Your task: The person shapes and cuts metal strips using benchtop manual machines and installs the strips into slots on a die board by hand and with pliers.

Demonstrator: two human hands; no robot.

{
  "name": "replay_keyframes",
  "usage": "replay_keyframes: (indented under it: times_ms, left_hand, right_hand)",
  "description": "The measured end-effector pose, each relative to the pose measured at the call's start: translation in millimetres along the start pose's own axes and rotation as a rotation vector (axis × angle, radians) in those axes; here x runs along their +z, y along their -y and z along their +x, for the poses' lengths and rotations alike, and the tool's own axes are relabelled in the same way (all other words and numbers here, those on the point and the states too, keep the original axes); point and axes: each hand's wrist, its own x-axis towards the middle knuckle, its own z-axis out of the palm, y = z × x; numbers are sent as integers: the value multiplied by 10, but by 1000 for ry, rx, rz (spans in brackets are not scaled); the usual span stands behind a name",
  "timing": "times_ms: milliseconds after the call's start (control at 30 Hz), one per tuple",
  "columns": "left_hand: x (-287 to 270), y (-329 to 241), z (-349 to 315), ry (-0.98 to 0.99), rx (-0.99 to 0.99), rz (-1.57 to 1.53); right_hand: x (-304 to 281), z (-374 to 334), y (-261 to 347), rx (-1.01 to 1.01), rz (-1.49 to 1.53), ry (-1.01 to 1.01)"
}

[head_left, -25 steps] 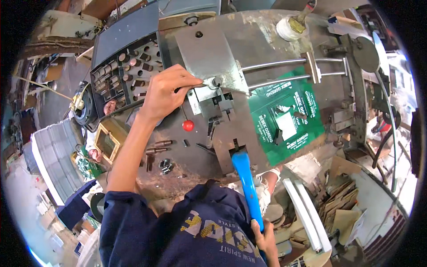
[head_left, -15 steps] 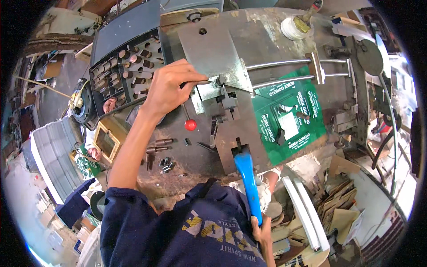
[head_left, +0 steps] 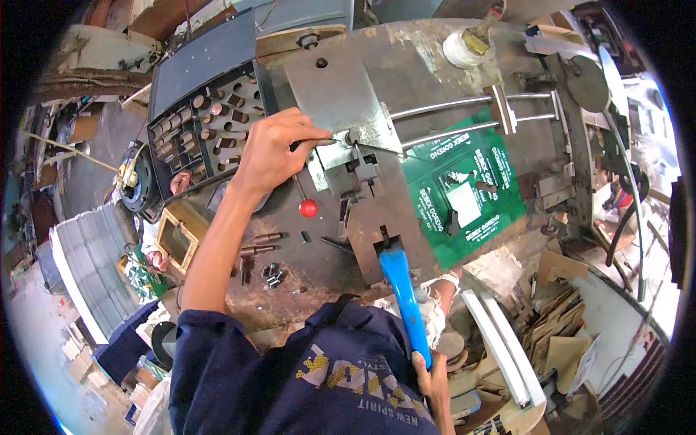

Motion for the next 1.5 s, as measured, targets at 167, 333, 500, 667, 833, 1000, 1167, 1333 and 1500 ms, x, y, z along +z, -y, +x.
replay_keyframes:
  times_ms: [167, 333, 500, 667, 833, 1000, 1167, 1333, 1500]
  left_hand:
    - [-18, -41, 19, -17, -5, -13]
    - [-60, -103, -99, -60, 2, 39]
    - [-473, -1009, -65, -144, 226, 227]
    - [-375, -2054, 9, -130, 457, 165]
    - [265, -2962, -29, 125, 589, -170]
    - [1444, -3807, -290, 360, 796, -453]
    - [2256, -5193, -1546, 693, 863, -704]
    - [2957, -5951, -3361, 1059, 1095, -717]
    - [3426, -6351, -5230, 1319, 1240, -608]
  right_hand:
    - [-43, -34, 170, 73, 22, -26]
    - [-187, -48, 594, 163, -20, -10]
    - [102, 6, 138, 163, 66, -83]
    - [309, 263, -173, -84, 122, -171]
    - [515, 236, -199, -127, 234, -330]
    - [915, 49, -282, -608, 548, -1262]
    - [1131, -1345, -1233, -174, 430, -833]
    - [2058, -2378, -1881, 486, 255, -1179]
    - [3434, -3392, -2791, 463, 517, -1673]
